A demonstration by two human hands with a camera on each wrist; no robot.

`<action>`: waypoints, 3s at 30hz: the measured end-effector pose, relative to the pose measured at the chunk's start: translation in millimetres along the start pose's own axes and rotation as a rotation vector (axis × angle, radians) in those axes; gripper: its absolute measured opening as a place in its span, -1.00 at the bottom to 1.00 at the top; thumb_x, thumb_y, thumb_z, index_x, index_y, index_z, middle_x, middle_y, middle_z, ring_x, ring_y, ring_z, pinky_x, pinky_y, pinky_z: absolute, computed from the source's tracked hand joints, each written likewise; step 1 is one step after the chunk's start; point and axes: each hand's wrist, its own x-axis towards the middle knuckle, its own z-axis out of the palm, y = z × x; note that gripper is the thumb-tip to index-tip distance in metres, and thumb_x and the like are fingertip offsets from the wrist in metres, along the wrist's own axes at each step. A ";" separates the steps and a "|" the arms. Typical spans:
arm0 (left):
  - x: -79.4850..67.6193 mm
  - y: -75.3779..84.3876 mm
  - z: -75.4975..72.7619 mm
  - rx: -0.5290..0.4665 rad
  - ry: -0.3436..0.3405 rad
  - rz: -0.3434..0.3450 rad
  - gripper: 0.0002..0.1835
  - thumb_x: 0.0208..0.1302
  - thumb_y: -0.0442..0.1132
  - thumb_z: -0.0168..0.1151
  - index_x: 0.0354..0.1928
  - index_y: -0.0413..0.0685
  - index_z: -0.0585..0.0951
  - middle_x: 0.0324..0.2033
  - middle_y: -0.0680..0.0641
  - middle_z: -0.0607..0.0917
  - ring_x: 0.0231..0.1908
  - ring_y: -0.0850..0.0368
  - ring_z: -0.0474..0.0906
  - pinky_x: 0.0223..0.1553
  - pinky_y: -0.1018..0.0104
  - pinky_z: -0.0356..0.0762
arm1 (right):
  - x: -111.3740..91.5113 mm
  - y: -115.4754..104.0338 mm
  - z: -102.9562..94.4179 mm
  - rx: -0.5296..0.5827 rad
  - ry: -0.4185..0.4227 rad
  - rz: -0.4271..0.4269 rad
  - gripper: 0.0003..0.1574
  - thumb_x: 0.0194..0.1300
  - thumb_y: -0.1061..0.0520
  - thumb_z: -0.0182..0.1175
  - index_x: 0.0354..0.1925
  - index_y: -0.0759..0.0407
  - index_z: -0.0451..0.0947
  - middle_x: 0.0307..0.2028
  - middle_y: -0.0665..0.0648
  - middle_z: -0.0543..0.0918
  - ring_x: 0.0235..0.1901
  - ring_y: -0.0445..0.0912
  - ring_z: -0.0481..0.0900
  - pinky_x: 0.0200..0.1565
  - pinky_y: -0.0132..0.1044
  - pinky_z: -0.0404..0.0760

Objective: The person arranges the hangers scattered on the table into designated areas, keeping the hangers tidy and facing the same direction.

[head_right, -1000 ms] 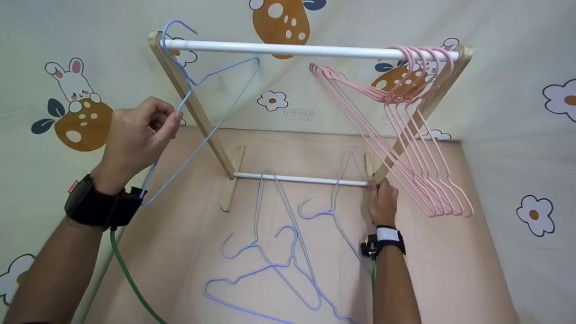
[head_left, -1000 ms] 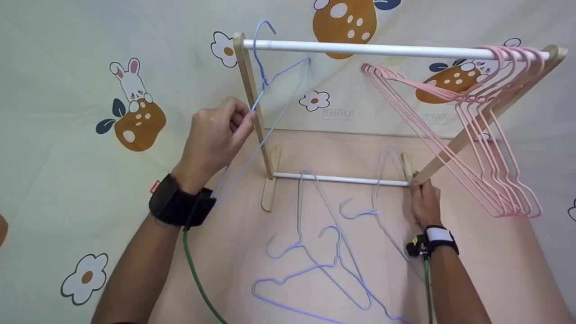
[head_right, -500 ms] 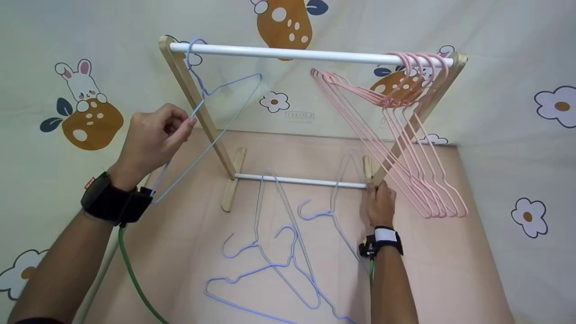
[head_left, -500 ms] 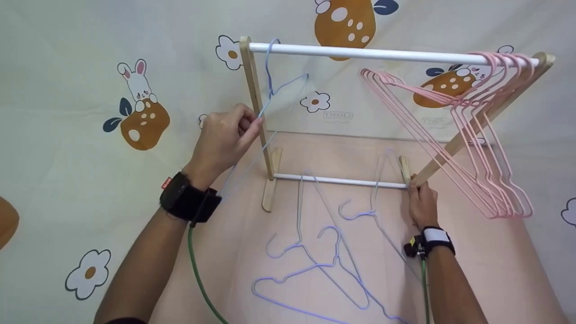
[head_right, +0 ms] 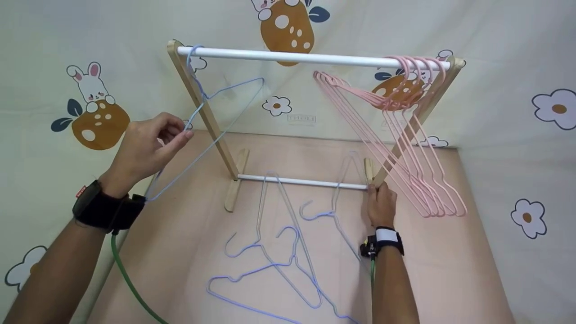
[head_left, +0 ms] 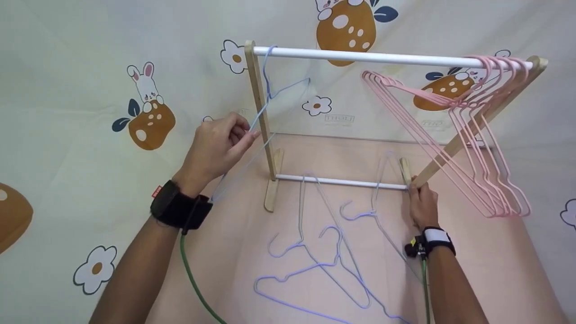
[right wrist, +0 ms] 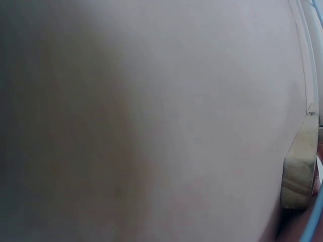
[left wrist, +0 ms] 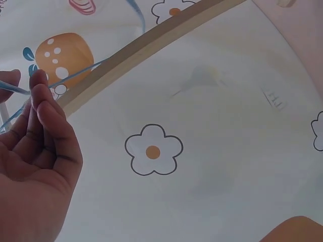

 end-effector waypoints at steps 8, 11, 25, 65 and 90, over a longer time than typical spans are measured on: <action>-27.0 -5.7 -12.5 -0.002 -0.058 -0.074 -0.71 0.50 -0.21 0.49 0.01 -0.32 0.71 -0.32 -0.14 0.80 -0.33 0.07 0.74 -0.21 0.11 0.76 | -0.7 -1.7 -1.8 -0.044 -0.040 0.018 -0.27 0.84 -0.11 -0.21 0.65 0.32 0.21 0.54 0.50 0.39 0.57 0.41 0.19 0.52 0.31 0.15; -35.2 -9.0 -15.7 0.008 -0.059 -0.097 -0.72 0.49 -0.21 0.50 0.03 -0.29 0.70 -0.30 -0.14 0.80 -0.32 0.07 0.75 -0.19 0.11 0.78 | -1.4 -2.8 -3.5 -0.065 -0.050 0.020 -0.26 0.84 -0.13 -0.23 0.65 0.31 0.19 0.55 0.48 0.36 0.58 0.41 0.14 0.53 0.30 0.12; -51.0 -6.6 -13.1 0.020 -0.043 -0.081 -0.77 0.57 -0.20 0.40 -0.05 -0.30 0.75 -0.33 -0.14 0.79 -0.32 0.03 0.74 -0.22 0.03 0.78 | -1.6 -3.0 -5.4 -0.059 -0.051 0.051 -0.27 0.83 -0.16 -0.22 0.65 0.26 0.20 0.56 0.47 0.36 0.60 0.40 0.12 0.54 0.32 0.11; -75.5 2.4 -13.3 0.135 0.199 0.007 -0.52 0.38 -0.30 0.52 0.22 -0.40 0.61 0.12 -0.33 0.70 0.18 -0.24 0.69 0.27 -0.13 0.63 | -4.0 -6.4 -6.4 -0.054 -0.045 0.042 -0.25 0.83 -0.13 -0.22 0.66 0.30 0.19 0.56 0.48 0.36 0.58 0.40 0.20 0.52 0.31 0.15; -115.2 83.1 90.2 0.234 0.029 0.128 -0.54 0.40 -0.16 0.51 0.23 -0.23 0.66 -0.07 -0.11 0.76 0.01 -0.07 0.69 -0.02 0.07 0.69 | -3.3 -2.5 -4.6 -0.064 -0.053 0.060 -0.24 0.82 -0.18 -0.23 0.66 0.25 0.19 0.53 0.49 0.38 0.58 0.40 0.14 0.52 0.35 0.12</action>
